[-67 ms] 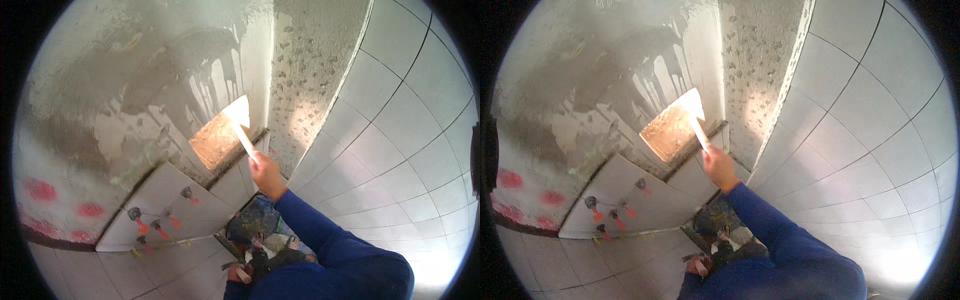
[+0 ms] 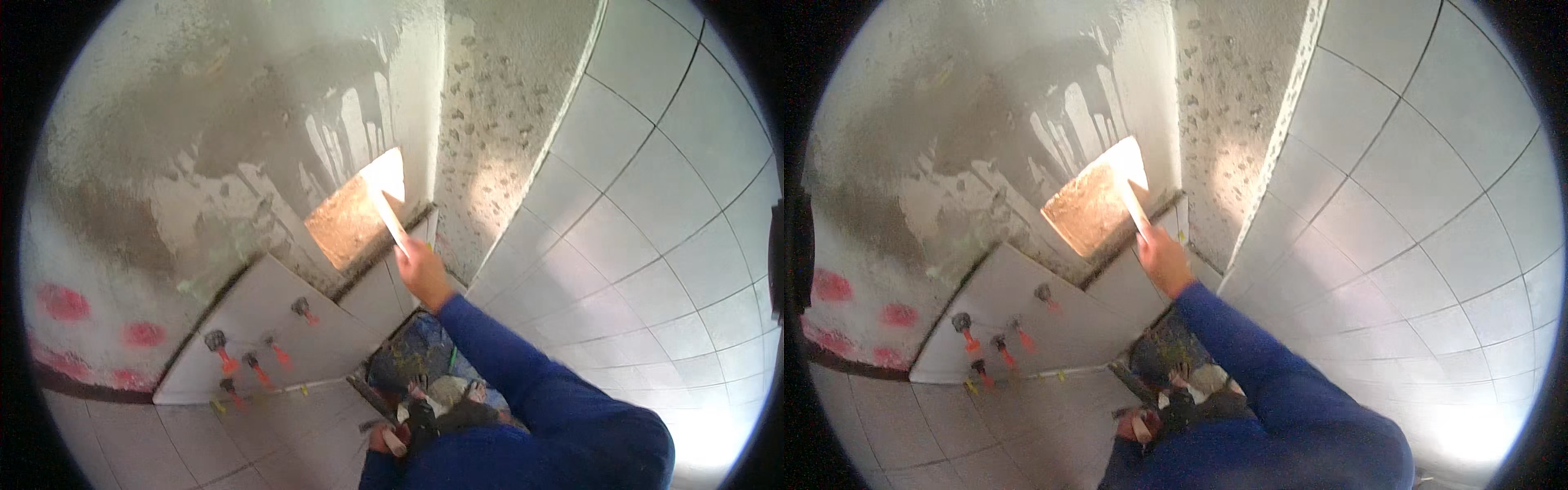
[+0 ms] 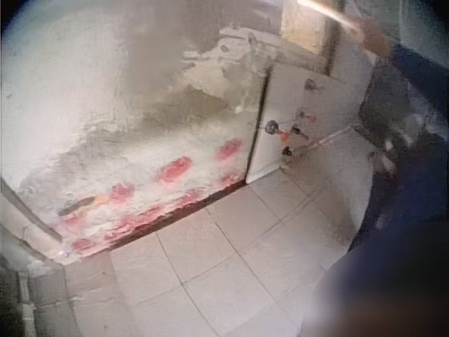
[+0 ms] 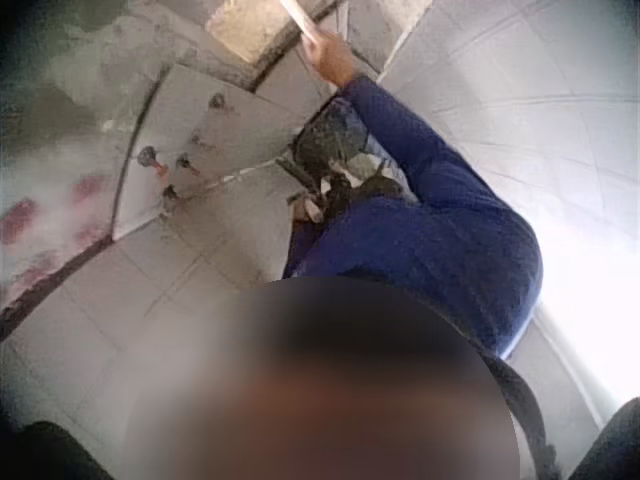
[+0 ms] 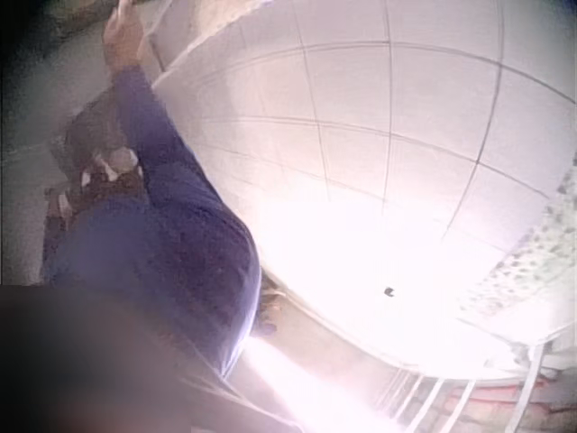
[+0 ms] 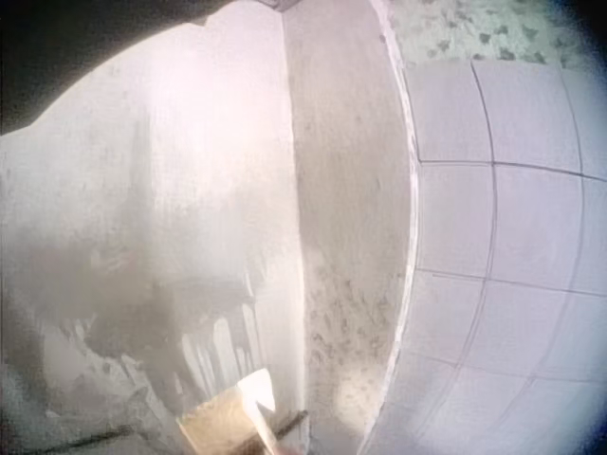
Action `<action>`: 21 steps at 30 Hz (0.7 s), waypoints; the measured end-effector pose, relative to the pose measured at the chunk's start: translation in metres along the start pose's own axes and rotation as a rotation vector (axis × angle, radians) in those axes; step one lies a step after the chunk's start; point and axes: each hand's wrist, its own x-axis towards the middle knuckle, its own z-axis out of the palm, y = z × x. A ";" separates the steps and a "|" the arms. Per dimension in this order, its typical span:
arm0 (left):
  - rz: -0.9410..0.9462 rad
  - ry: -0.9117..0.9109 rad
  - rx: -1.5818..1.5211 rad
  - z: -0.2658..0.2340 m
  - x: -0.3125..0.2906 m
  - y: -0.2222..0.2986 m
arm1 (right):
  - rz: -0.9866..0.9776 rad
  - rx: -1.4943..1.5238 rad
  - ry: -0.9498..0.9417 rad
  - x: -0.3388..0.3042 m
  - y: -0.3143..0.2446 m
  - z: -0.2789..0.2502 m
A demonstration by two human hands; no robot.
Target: The person uses a hammer and a white plastic trim piece to secure the trim along a wall edge. They repeatedly tap the trim into place, adjusting its position along the vertical edge of a tiled wall.
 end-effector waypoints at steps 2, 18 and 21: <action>0.070 -0.122 0.073 0.020 -0.003 -0.015 | -0.103 0.106 0.012 0.005 -0.002 -0.010; 0.316 -0.711 1.164 0.232 -0.072 -0.249 | 0.155 0.235 -0.558 -0.259 0.034 -0.189; 0.768 -0.897 1.898 0.229 -0.054 -0.266 | 0.279 0.154 -0.582 -0.252 0.032 -0.225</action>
